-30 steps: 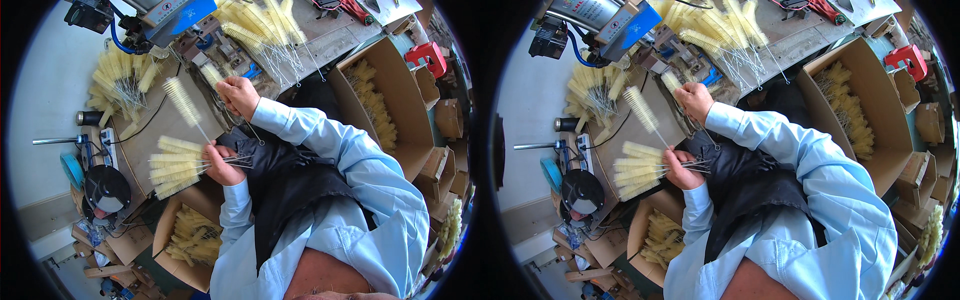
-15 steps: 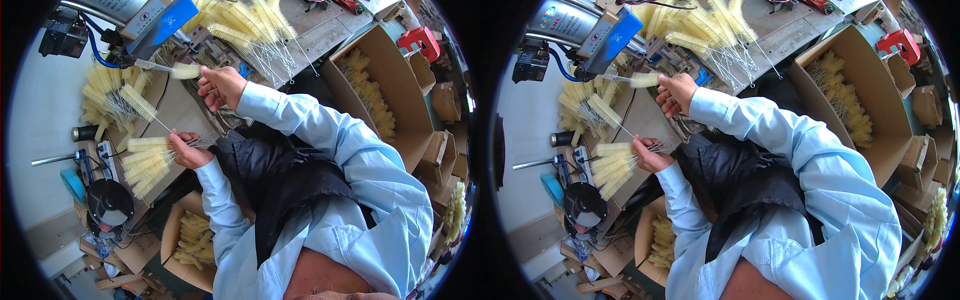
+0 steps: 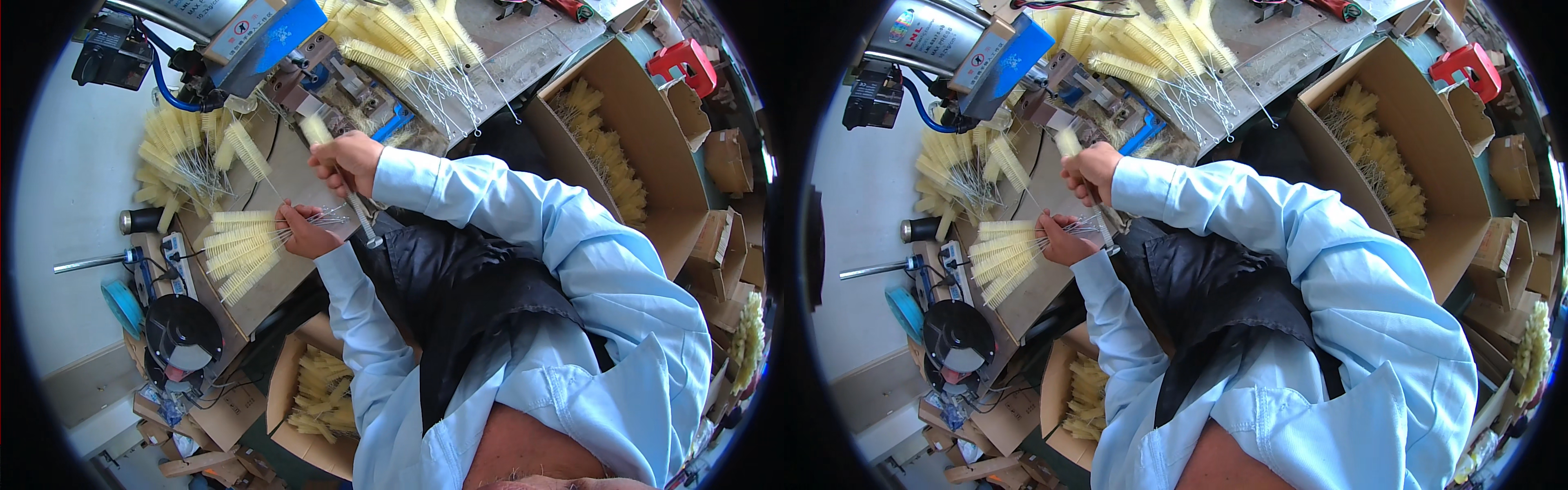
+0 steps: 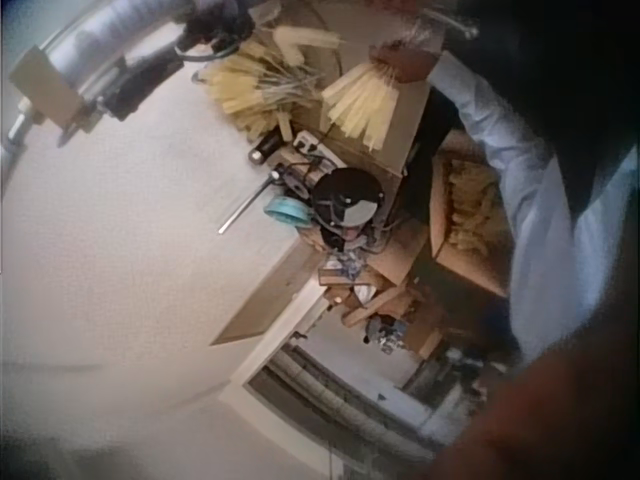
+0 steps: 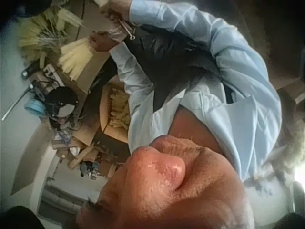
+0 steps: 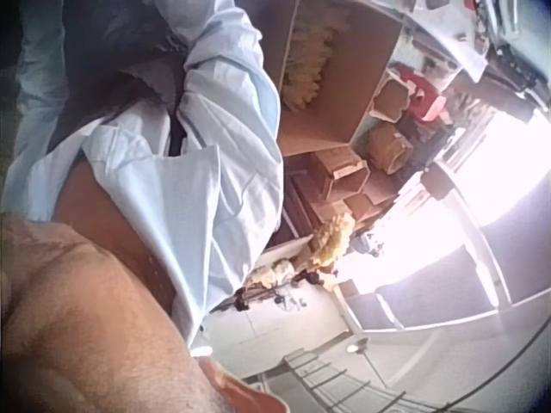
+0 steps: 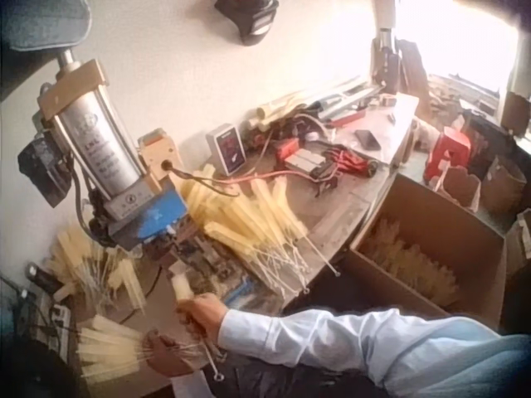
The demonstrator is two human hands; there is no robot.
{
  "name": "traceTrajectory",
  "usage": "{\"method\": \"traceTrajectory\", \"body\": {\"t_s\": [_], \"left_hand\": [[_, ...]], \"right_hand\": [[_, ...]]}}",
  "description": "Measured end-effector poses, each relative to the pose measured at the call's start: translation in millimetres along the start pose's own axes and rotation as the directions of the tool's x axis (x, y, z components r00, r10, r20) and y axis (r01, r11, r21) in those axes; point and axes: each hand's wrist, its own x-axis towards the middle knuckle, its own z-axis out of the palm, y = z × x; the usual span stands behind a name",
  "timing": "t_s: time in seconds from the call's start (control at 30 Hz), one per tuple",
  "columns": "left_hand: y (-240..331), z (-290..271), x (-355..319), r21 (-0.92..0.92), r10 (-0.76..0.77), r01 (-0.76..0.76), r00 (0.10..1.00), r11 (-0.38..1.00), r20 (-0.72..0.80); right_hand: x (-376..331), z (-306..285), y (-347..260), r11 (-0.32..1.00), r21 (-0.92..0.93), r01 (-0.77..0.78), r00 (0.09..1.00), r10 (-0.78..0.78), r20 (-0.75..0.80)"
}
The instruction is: Using a mechanical assembly machine to bundle and secure yellow bristles onto wire frames to manufacture cleaning brushes.
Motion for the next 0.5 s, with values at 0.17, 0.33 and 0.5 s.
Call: {"method": "traceTrajectory", "body": {"t_s": [0.17,0.33,0.5], "left_hand": [[9,3,-4,0.031,-0.064,0.065,0.997,0.997,-0.032],[6,2,-2,0.049,-0.027,0.028,1.0,0.998,-0.005],[6,4,-3,0.078,0.036,-0.035,0.999,0.996,-0.009]], "right_hand": [[-23,-5,15,0.99,-0.099,0.103,0.994,-0.099,0.05],[-38,-46,-1,0.971,-0.131,0.199,0.977,-0.206,-0.047],[-36,-69,-21,0.955,-0.12,0.272,0.958,-0.281,-0.062]]}}
